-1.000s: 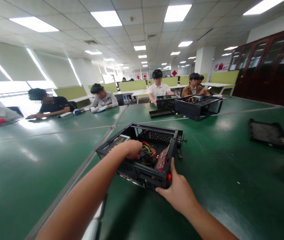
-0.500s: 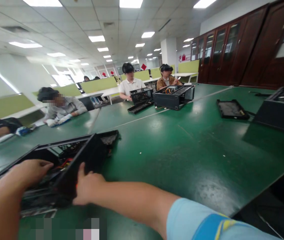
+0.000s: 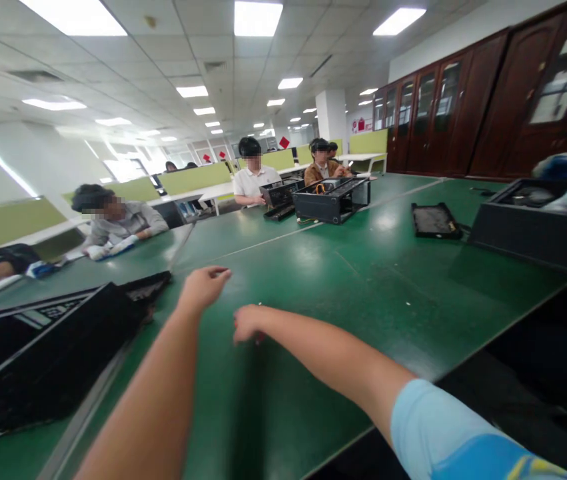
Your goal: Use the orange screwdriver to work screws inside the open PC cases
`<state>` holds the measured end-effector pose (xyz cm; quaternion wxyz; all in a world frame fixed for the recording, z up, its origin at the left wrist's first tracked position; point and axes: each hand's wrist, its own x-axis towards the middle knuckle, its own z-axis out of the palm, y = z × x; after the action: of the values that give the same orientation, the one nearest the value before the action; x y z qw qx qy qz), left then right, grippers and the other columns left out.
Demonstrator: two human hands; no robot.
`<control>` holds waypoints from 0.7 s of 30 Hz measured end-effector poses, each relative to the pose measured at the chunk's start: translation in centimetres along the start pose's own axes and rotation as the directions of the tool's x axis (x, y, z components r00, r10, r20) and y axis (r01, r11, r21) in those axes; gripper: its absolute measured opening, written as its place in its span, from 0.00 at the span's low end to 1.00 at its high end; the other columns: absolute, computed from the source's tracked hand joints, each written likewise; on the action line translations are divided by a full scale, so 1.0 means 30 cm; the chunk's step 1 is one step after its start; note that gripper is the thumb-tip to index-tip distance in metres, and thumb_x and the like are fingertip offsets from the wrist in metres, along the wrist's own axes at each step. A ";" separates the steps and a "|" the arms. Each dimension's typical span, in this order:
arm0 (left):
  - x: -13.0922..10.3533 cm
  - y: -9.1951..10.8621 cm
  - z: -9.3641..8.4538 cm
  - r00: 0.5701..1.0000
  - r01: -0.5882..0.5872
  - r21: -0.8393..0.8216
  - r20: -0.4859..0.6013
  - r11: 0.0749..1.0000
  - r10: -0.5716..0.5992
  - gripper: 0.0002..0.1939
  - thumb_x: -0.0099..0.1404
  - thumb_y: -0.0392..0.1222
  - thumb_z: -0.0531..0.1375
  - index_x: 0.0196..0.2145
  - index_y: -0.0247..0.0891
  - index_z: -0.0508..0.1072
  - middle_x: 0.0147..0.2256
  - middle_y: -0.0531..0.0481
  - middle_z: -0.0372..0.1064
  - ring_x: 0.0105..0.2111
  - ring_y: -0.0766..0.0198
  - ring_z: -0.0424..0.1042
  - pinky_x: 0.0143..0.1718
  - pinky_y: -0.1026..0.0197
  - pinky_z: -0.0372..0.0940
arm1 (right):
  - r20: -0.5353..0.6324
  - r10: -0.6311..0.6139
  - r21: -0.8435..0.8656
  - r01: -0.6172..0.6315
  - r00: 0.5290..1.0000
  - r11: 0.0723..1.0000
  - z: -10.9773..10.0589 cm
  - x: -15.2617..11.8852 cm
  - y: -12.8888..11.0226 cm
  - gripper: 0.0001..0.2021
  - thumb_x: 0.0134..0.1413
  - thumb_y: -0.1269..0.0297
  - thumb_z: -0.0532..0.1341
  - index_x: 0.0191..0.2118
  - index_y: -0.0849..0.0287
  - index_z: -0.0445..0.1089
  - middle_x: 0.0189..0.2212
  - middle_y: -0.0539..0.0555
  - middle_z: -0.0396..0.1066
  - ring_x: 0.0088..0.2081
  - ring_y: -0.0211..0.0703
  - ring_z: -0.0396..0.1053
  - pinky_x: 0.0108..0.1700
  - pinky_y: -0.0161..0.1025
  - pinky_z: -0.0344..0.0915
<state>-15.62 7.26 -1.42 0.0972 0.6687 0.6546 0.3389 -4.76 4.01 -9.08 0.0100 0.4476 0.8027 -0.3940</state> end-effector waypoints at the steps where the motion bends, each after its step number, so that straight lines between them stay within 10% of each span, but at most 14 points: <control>1: -0.048 0.016 0.113 0.999 0.020 -0.115 0.050 0.993 -0.014 0.25 0.50 0.60 0.67 0.34 0.33 0.81 0.20 0.51 0.67 0.22 0.64 0.64 0.28 0.62 0.61 | 0.066 0.046 0.049 -0.049 0.997 0.998 -0.007 -0.052 0.069 0.17 0.64 0.59 0.61 0.55 0.60 0.67 0.53 0.58 0.68 0.49 0.49 0.71 0.48 0.51 0.71; 4: -0.204 0.047 0.394 0.977 0.108 -0.422 0.211 0.900 -0.018 0.39 0.53 0.73 0.57 0.40 0.30 0.78 0.18 0.55 0.60 0.17 0.68 0.58 0.21 0.63 0.56 | 0.202 0.093 0.208 -0.136 0.975 0.969 -0.036 -0.205 0.283 0.18 0.64 0.58 0.61 0.56 0.60 0.67 0.53 0.58 0.68 0.49 0.49 0.71 0.48 0.51 0.71; 7: -0.319 0.058 0.536 0.961 0.190 -0.619 0.278 0.762 -0.014 0.45 0.53 0.76 0.53 0.45 0.29 0.75 0.18 0.60 0.52 0.15 0.71 0.50 0.19 0.65 0.51 | 0.241 0.000 0.401 -0.100 0.970 0.911 -0.074 -0.326 0.466 0.15 0.63 0.64 0.62 0.53 0.61 0.67 0.48 0.59 0.72 0.42 0.46 0.74 0.44 0.50 0.73; 16: -0.419 0.043 0.558 0.923 0.242 -0.726 0.377 0.644 0.078 0.31 0.49 0.50 0.73 0.50 0.35 0.74 0.23 0.59 0.59 0.22 0.72 0.56 0.24 0.66 0.50 | -0.171 -0.183 0.725 0.249 0.968 0.642 -0.046 -0.406 0.685 0.13 0.65 0.58 0.51 0.43 0.62 0.65 0.15 0.46 0.65 0.16 0.36 0.62 0.23 0.33 0.66; 21: -0.400 0.057 0.582 0.923 0.276 -0.756 0.381 0.593 0.056 0.27 0.53 0.50 0.71 0.48 0.34 0.75 0.23 0.58 0.60 0.21 0.71 0.57 0.25 0.65 0.51 | -0.584 -0.008 0.664 0.483 0.812 0.571 -0.054 -0.417 0.678 0.14 0.64 0.56 0.53 0.51 0.54 0.57 0.25 0.43 0.65 0.21 0.34 0.63 0.27 0.33 0.67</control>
<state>-3.05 1.23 -17.49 0.5265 0.5623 0.4440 0.4577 18.06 2.04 -16.04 -0.4626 0.3716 0.5721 -0.5662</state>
